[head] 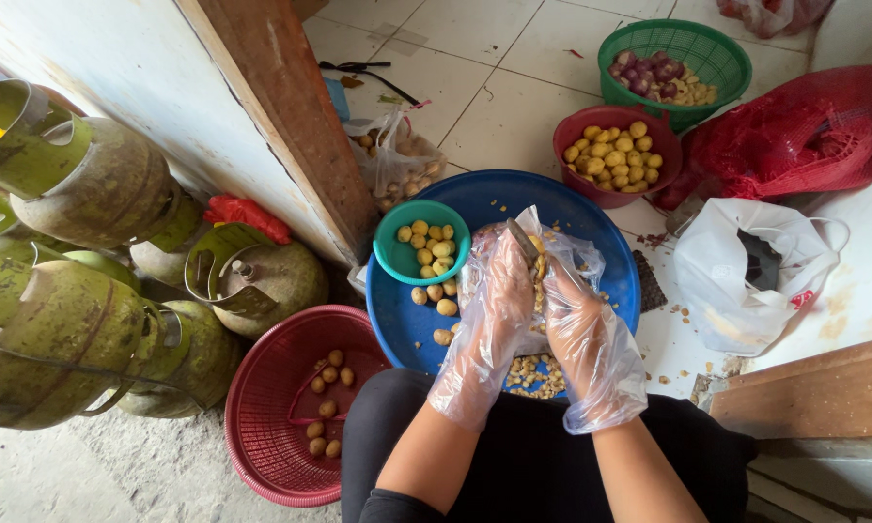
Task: The person sits on the floor and uses a small knife to peel the outer skin off small round nuts. They hold each nut in the left hand and scrape the skin with the knife in the right hand, placing peeled nuts into a blue basin and discarding skins into a plastic bag.
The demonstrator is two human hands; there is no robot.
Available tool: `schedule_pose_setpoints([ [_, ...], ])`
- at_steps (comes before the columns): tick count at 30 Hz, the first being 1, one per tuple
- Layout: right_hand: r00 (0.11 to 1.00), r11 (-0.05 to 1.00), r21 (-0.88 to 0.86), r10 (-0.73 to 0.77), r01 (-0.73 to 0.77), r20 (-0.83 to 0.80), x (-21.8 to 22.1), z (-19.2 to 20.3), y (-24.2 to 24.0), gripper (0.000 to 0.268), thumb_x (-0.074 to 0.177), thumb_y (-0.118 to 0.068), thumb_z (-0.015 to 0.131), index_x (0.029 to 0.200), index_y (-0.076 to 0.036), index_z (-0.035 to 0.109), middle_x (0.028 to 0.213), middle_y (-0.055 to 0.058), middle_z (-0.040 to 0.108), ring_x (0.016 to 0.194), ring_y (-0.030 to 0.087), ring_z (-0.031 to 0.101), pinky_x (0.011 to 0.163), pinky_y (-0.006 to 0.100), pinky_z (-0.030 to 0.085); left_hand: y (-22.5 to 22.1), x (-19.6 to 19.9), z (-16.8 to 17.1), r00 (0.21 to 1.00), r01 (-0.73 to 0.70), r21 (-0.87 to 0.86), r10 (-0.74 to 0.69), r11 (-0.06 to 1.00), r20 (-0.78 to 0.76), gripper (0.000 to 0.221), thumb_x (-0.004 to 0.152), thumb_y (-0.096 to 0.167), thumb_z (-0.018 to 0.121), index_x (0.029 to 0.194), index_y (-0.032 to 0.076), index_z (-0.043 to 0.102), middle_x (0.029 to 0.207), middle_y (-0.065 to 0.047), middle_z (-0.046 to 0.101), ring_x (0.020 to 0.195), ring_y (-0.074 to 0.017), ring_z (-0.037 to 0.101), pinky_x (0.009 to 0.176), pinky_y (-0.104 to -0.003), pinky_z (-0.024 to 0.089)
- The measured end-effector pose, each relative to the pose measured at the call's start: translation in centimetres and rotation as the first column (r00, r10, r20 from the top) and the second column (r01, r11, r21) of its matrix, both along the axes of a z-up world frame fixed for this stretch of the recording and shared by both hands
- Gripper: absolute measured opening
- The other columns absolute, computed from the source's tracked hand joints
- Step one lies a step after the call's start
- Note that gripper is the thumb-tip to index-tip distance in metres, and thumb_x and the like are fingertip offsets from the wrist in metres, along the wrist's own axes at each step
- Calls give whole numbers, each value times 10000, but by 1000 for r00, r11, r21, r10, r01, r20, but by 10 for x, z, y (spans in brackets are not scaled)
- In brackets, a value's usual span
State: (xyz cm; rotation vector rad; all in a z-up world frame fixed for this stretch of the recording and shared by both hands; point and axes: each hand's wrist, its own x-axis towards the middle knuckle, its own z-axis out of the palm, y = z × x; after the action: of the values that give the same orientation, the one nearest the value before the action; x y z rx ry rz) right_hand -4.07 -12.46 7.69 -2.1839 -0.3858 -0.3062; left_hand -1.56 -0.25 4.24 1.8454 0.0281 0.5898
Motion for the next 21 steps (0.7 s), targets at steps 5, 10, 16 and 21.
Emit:
schedule_pose_setpoints([
  [5, 999, 995, 98, 27, -23, -40, 6, -12, -2, 338, 1041, -268, 562, 1337, -139, 663, 1152, 175, 741, 1035, 328, 742, 805, 361, 574, 2, -3, 12, 993, 45, 89, -55, 995, 107, 365, 1145, 235, 273, 1231, 51, 576, 1113, -194, 631, 1052, -366, 620, 931, -415, 496],
  [10, 989, 996, 91, 3, 11, -149, 21, -33, -9, 340, 1045, -250, 538, 1295, -128, 733, 989, 215, 756, 847, 328, 733, 673, 385, 561, 2, -21, 14, 966, 132, 157, -162, 979, 199, 423, 1174, 288, 235, 1334, 30, 530, 1218, -212, 604, 1128, -367, 612, 991, -408, 497],
  [16, 976, 980, 192, -2, 45, -220, 35, -44, -15, 331, 1039, -308, 543, 1277, -157, 716, 847, 121, 773, 623, 217, 698, 534, 352, 525, -13, 29, -31, 965, 100, -613, -227, 784, -134, 600, 1095, 542, 301, 1151, 42, 628, 999, -118, 650, 907, -226, 616, 837, -372, 533],
  [21, 990, 995, 99, 10, -24, 138, 20, -36, -9, 374, 1042, -270, 586, 1376, -134, 686, 1107, 209, 750, 920, 325, 756, 694, 337, 568, -8, 46, -67, 913, -12, -628, -248, 778, -325, 711, 990, 653, 241, 1205, 130, 670, 905, -34, 666, 825, -164, 616, 749, -338, 498],
])
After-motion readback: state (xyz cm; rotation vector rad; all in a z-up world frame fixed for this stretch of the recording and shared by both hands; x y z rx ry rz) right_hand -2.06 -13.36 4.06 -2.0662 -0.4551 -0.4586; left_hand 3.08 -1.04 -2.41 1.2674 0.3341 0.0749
